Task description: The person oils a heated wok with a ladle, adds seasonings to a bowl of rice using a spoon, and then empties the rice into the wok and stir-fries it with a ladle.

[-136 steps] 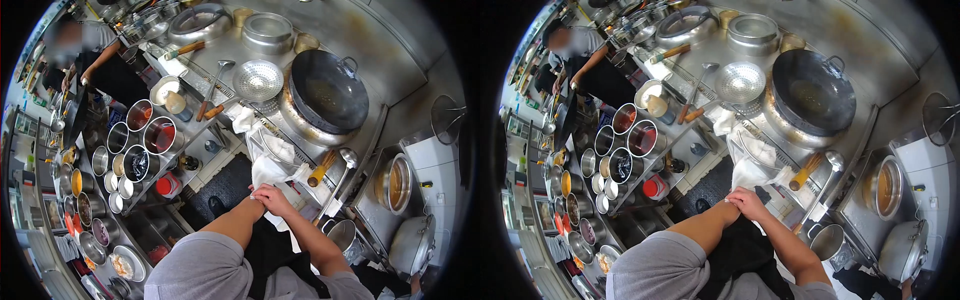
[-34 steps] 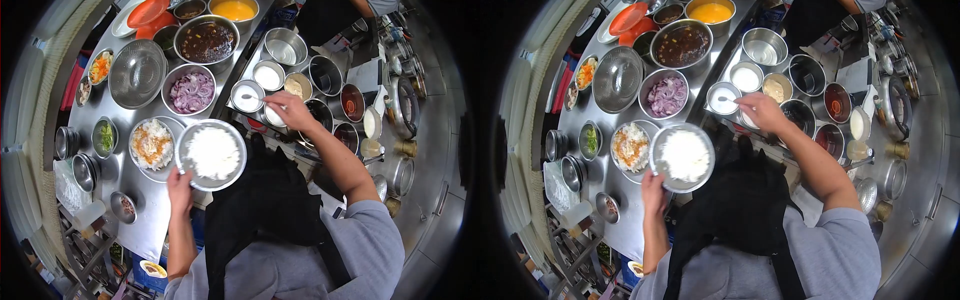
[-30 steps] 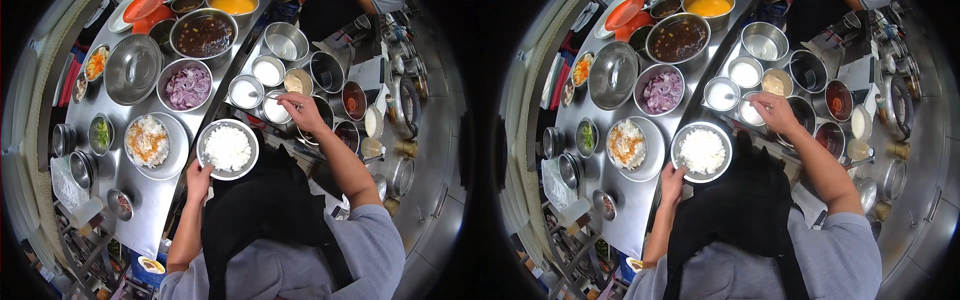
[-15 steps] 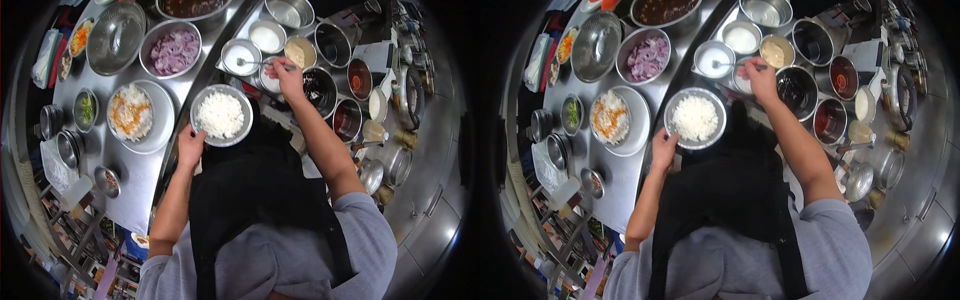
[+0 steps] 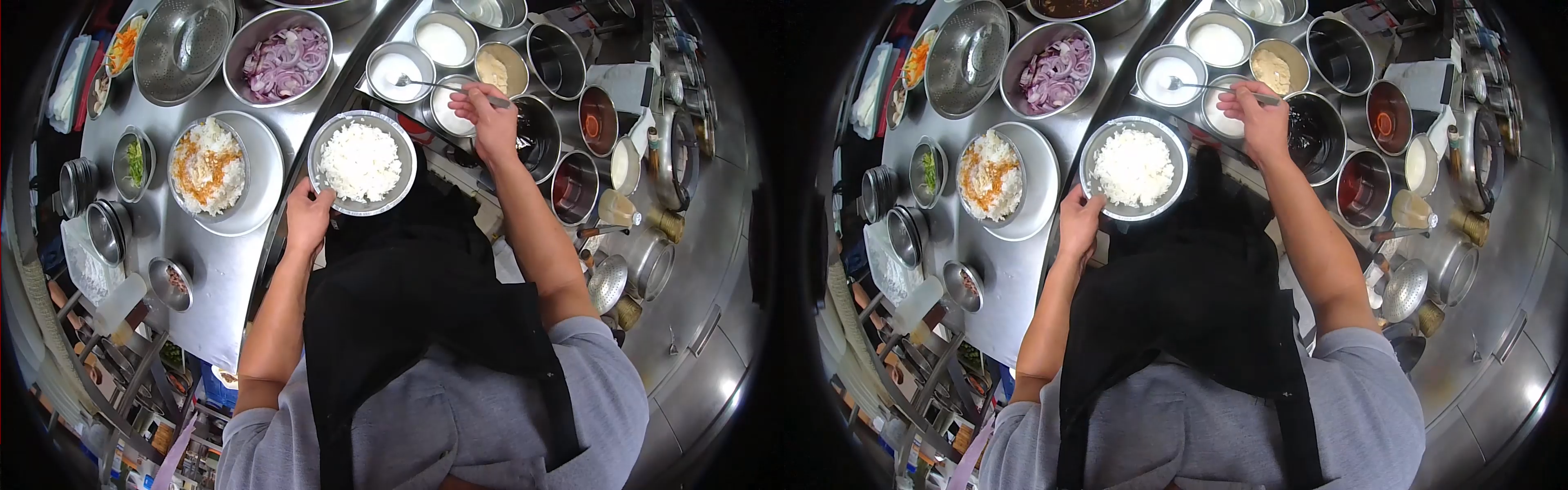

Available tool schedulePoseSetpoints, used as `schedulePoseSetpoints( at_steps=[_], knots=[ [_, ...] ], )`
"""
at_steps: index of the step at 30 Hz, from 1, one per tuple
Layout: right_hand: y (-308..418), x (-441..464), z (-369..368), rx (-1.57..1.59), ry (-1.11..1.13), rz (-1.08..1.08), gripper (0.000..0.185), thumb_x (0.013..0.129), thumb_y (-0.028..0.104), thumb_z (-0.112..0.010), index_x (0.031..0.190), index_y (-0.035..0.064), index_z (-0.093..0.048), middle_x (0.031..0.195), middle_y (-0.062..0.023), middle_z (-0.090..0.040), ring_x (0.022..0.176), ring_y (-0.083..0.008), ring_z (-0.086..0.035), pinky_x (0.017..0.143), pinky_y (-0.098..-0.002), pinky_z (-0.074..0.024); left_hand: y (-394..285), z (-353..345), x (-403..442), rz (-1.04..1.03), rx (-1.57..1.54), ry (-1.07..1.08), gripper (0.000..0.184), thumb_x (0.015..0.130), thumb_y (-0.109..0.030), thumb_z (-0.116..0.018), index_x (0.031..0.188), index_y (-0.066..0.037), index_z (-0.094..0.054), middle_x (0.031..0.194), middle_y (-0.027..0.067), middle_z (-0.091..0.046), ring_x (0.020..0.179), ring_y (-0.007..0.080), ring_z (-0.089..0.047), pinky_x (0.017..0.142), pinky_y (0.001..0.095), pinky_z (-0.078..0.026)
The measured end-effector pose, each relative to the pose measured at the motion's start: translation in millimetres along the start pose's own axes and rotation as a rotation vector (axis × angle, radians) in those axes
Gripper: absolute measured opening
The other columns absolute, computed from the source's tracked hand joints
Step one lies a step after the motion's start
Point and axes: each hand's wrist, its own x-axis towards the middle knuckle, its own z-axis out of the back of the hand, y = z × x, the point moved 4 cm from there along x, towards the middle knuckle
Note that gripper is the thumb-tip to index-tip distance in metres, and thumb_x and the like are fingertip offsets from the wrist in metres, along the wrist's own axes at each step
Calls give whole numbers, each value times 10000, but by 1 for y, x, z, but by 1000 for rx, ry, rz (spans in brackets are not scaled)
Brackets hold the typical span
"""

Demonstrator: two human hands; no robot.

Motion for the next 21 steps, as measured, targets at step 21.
schedulePoseSetpoints(
  at_steps=[21],
  knots=[
    [45,-59,-11,-66,130,-1,153,931,99,-546,967,-36,-608,843,-136,-672,726,-171,-651,658,-256,-514,2,1,19,-18,-37,1,253,821,-41,-549,1063,9,-602,900,58,-632,753,118,-610,610,252,-527]
  ],
)
